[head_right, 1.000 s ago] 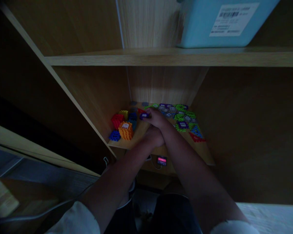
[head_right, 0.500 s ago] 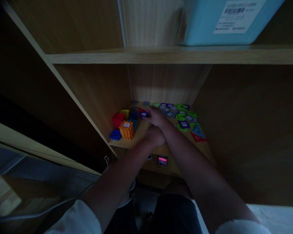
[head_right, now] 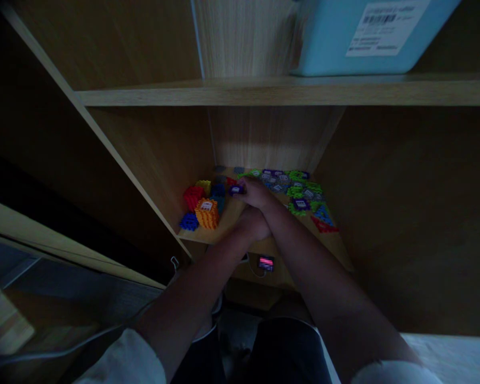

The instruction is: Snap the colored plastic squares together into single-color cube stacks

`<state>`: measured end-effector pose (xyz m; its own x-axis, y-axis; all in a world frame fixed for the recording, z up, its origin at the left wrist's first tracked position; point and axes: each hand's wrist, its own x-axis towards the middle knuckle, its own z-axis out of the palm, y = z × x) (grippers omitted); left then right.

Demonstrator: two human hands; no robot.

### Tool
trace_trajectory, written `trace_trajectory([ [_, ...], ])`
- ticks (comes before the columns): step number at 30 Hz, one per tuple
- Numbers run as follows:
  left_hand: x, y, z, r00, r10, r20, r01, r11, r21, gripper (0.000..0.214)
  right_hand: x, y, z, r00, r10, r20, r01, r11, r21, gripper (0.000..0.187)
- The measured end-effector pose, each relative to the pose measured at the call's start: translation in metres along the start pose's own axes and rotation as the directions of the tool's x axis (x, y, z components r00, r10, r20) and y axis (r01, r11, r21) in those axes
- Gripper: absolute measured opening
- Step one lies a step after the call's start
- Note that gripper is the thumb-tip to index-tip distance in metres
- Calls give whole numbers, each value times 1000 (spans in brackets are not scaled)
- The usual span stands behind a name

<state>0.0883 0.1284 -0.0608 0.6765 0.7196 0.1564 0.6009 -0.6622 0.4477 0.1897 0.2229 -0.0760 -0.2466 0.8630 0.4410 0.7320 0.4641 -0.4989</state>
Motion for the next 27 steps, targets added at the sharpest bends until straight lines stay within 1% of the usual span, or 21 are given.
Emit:
trace_trajectory([
  [4, 0, 0, 1, 1000, -12, 3, 12, 1000, 11, 43, 0, 0, -1, 1000, 1, 5, -1, 1000, -11, 35],
  [11, -1, -1, 0, 1000, 10, 13, -10, 1000, 6, 42, 0, -1, -2, 999, -27, -17, 27, 1000, -16, 35],
  [18, -1, -1, 1, 1000, 11, -7, -11, 1000, 6, 44, -1, 0, -1, 1000, -24, -2, 24, 999, -31, 35],
  [22, -1, -1, 0, 1000, 14, -9, -14, 1000, 10, 47, -1, 2, 0, 999, -37, -5, 37, 999, -22, 35],
  [27, -1, 0, 0, 1000, 12, 8, -12, 1000, 13, 42, -1, 2, 0, 1000, -24, -3, 24, 1000, 16, 37],
])
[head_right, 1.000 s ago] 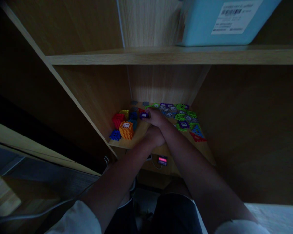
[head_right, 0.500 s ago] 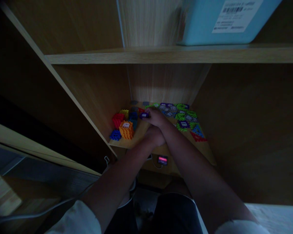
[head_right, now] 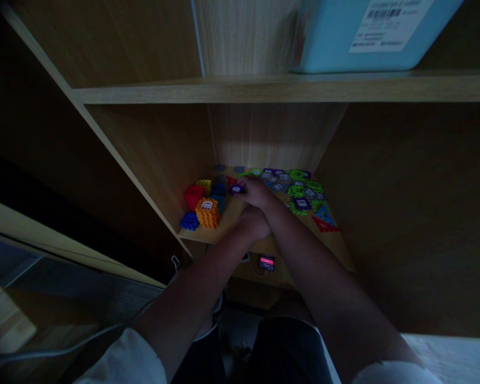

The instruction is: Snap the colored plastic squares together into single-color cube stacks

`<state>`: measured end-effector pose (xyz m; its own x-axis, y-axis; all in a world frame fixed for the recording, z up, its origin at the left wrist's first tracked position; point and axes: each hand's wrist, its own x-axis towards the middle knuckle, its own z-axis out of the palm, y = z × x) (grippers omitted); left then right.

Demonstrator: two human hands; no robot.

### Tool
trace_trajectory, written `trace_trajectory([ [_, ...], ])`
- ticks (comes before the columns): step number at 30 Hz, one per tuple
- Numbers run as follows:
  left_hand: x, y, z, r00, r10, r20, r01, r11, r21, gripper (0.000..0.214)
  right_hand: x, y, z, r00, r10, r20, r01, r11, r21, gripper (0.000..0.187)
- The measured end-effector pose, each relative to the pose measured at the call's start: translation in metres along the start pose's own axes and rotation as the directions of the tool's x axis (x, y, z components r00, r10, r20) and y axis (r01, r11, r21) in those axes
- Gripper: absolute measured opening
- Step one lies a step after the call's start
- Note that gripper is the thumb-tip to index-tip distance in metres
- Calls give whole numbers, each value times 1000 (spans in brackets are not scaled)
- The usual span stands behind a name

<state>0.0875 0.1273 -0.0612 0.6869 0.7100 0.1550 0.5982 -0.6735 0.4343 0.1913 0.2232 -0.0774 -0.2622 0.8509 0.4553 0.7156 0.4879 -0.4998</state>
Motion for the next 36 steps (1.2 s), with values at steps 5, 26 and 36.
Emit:
trace_trajectory([
  [5, 0, 2, -3, 1000, -15, -1, 15, 1000, -3, 40, -1, 0, -1, 1000, 18, -23, -17, 999, 43, 40],
  [26, -3, 4, -7, 1000, 5, -17, -5, 1000, -27, 43, -1, -3, -3, 999, 28, 24, -27, 998, -51, 40],
  [36, -3, 4, -6, 1000, -9, -7, 9, 1000, -14, 41, -1, -1, -1, 999, 27, 39, -27, 1000, 5, 44],
])
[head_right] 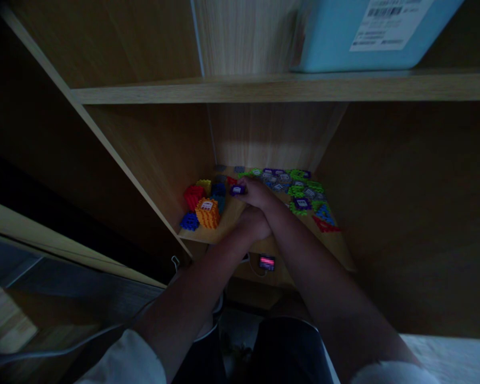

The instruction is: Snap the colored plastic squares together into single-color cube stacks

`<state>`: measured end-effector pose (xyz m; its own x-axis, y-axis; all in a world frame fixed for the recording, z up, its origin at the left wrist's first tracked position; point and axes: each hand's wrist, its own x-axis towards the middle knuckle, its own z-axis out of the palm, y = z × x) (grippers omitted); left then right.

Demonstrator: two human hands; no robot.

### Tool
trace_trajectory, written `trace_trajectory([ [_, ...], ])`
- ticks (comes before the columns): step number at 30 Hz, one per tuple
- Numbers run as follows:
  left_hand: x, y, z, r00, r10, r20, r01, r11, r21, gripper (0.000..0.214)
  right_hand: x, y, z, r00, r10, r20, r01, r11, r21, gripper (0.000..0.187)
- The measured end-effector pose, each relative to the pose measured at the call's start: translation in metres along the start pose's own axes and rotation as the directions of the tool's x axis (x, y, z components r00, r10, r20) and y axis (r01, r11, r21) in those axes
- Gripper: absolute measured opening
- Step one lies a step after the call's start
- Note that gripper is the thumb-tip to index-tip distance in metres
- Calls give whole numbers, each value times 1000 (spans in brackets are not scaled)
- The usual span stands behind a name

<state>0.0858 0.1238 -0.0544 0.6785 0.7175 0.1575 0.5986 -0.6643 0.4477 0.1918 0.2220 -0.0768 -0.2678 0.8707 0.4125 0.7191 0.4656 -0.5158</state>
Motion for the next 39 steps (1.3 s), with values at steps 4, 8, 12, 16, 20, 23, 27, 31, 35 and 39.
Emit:
trace_trajectory([
  [4, 1, -4, 5, 1000, 15, -8, -15, 1000, -3, 42, -1, 2, 0, 1000, -8, -7, 8, 1000, -17, 42],
  [8, 3, -9, 12, 1000, -9, -12, 9, 1000, 8, 43, -1, 1, 0, 1000, -11, -16, 11, 1000, -18, 43],
  [12, 4, -11, 13, 1000, 6, -29, -5, 1000, 17, 45, -1, 1, 0, 999, 0, -32, 0, 1000, -7, 42],
  [16, 4, -11, 12, 1000, 12, -25, -11, 1000, 28, 45, 0, 1, -1, 999, 27, -26, -27, 999, 17, 45],
  [20, 4, -11, 13, 1000, 6, -30, -5, 999, 44, 46, 0, 0, -1, 999, 50, -20, -50, 998, 37, 48],
  [23, 5, -10, 14, 999, 6, -35, -4, 998, 59, 45, -1, -2, -1, 998, 52, -24, -51, 998, 26, 47],
  [27, 4, -8, 11, 999, 29, -17, -27, 996, 80, 43, -4, -6, -3, 995, 71, -69, -72, 997, -21, 39],
  [31, 3, -7, 6, 997, 71, -22, -68, 993, 100, 44, -4, -5, -7, 986, 64, -153, -77, 994, -82, 27],
  [35, 3, -6, 4, 995, 88, -37, -83, 988, 129, 44, -5, -3, -11, 968, 94, -234, -130, 981, -141, 20],
  [39, 5, -6, 5, 994, 98, -49, -90, 984, 151, 41, -7, -3, -20, 933, 136, -335, -195, 969, -149, 20],
])
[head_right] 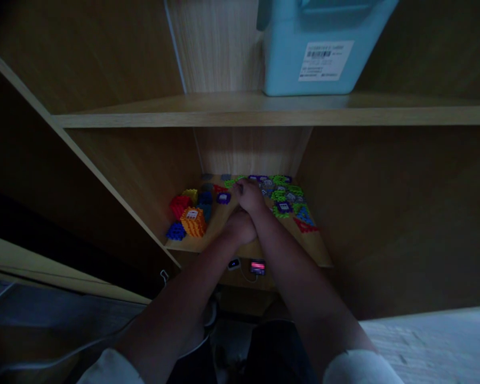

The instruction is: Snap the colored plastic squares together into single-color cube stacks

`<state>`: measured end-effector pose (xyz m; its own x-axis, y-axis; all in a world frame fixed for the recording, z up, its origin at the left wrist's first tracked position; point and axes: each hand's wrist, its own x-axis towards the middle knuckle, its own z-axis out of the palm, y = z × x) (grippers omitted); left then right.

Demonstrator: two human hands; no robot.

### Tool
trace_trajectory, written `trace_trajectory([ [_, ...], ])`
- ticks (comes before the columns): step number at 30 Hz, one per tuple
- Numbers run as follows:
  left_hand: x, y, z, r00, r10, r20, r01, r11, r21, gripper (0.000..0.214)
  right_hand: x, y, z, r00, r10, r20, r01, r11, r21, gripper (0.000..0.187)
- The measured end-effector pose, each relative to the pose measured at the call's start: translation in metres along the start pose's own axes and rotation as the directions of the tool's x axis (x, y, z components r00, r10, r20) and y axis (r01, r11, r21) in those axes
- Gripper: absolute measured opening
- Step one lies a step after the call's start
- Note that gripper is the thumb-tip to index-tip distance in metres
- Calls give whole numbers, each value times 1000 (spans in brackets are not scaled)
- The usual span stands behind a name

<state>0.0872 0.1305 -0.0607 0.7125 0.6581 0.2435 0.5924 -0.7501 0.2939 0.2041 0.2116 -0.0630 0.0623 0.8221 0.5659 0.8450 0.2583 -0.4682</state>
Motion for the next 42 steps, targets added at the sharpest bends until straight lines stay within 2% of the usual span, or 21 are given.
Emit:
trace_trajectory([
  [4, 1, -1, 4, 999, -18, -41, 19, 999, 26, 45, 3, 8, -29, 985, 68, -161, -80, 995, -64, 25],
  [7, 1, -1, 7, 996, -46, -70, 50, 997, 51, 50, -6, 18, -59, 960, 163, -227, -204, 964, -172, 26],
  [10, 1, -1, 9, 994, -71, -88, 77, 995, 70, 53, -30, 26, -81, 934, 287, -215, -349, 866, -360, 25],
  [13, 2, -1, 11, 993, -69, -95, 76, 994, 73, 54, -58, 30, -91, 924, 334, -186, -380, 765, -520, 26],
  [16, 3, -2, 12, 993, -65, -99, 72, 995, 73, 51, -75, 30, -94, 872, 472, -128, -447, 662, -602, 40],
  [18, 3, -2, 11, 992, -67, -104, 74, 995, 71, 49, -79, 28, -96, 837, 543, -63, -460, 638, -617, 50],
  [21, 3, 0, 8, 992, -69, -109, 77, 995, 67, 44, -80, 26, -98, 844, 535, -32, -455, 682, -573, 53],
  [25, 2, 2, 5, 991, -71, -113, 78, 995, 64, 40, -79, 31, -97, 886, 452, -99, -446, 776, -446, 57],
  [30, 1, 4, 3, 989, -83, -124, 91, 994, 57, 36, -77, 45, -92, 924, 355, -143, -381, 892, -243, 27],
  [35, -12, 7, -7, 989, -91, -120, 95, 995, 34, 25, -79, 52, -85, 918, 268, -292, -267, 963, 42, 33],
  [37, -27, 11, -12, 990, -71, -124, 74, 997, 18, 22, -80, 53, -82, 919, 255, -301, -233, 967, 107, 38],
  [39, -54, 17, -16, 988, -56, -145, 57, 998, 5, 18, -79, 53, -78, 928, 255, -271, -217, 962, 164, 43],
  [42, -121, 28, -12, 971, -8, -237, -7, 998, -62, 24, -77, 51, -74, 935, 279, -217, -222, 941, 254, 46],
])
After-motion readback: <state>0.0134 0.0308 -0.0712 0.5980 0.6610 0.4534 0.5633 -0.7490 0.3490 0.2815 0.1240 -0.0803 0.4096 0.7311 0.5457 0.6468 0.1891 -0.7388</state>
